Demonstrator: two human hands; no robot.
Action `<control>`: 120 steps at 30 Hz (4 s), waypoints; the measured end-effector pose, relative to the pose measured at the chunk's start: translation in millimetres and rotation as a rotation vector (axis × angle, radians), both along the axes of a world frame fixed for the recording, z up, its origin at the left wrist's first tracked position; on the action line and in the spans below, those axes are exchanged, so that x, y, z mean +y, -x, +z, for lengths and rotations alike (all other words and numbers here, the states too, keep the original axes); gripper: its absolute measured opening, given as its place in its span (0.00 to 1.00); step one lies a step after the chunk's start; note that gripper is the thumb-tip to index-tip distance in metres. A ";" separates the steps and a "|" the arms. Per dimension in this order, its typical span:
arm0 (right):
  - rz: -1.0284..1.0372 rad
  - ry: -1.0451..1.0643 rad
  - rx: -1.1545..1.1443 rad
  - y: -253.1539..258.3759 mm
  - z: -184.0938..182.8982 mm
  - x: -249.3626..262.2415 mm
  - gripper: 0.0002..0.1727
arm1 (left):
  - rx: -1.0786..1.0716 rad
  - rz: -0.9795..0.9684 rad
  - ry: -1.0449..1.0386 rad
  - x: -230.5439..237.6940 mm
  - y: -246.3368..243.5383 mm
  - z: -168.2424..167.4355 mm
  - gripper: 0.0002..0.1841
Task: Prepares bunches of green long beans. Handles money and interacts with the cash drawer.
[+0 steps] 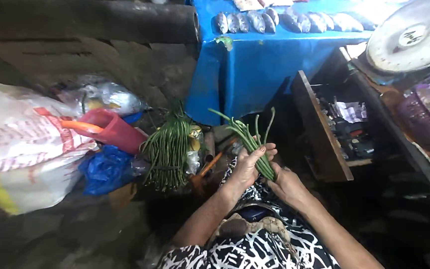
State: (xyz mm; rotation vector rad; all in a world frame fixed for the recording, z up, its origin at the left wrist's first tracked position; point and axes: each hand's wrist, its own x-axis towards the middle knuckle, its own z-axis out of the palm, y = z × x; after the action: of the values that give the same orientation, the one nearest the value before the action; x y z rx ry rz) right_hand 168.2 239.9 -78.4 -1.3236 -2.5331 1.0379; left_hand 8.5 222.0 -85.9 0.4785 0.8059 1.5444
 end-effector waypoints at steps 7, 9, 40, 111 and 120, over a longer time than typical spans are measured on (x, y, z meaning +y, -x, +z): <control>0.055 0.514 0.301 -34.7 -26.0 -0.7 0.23 | -0.031 0.195 0.038 -6.2 3.9 2.1 0.08; 0.070 0.562 0.336 -50.5 -31.3 3.4 0.23 | -0.018 0.243 0.033 -5.7 11.4 3.3 0.09; -0.122 -0.178 0.817 -0.7 1.8 15.6 0.16 | 0.037 -0.085 0.171 -11.1 39.5 -10.0 0.09; -0.492 -0.251 -0.305 -45.6 33.5 178.2 0.38 | 0.020 0.263 0.389 9.9 28.1 -119.2 0.08; -0.494 -0.228 -0.323 -44.2 36.7 178.1 0.38 | -0.016 0.274 0.392 11.2 28.1 -117.6 0.07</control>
State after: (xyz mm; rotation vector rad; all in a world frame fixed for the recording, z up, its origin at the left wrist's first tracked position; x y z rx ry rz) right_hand 212.3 418.0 -41.7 -2.0245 -2.2311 0.4555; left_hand -19.6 233.2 -203.6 0.0686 1.1682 1.5835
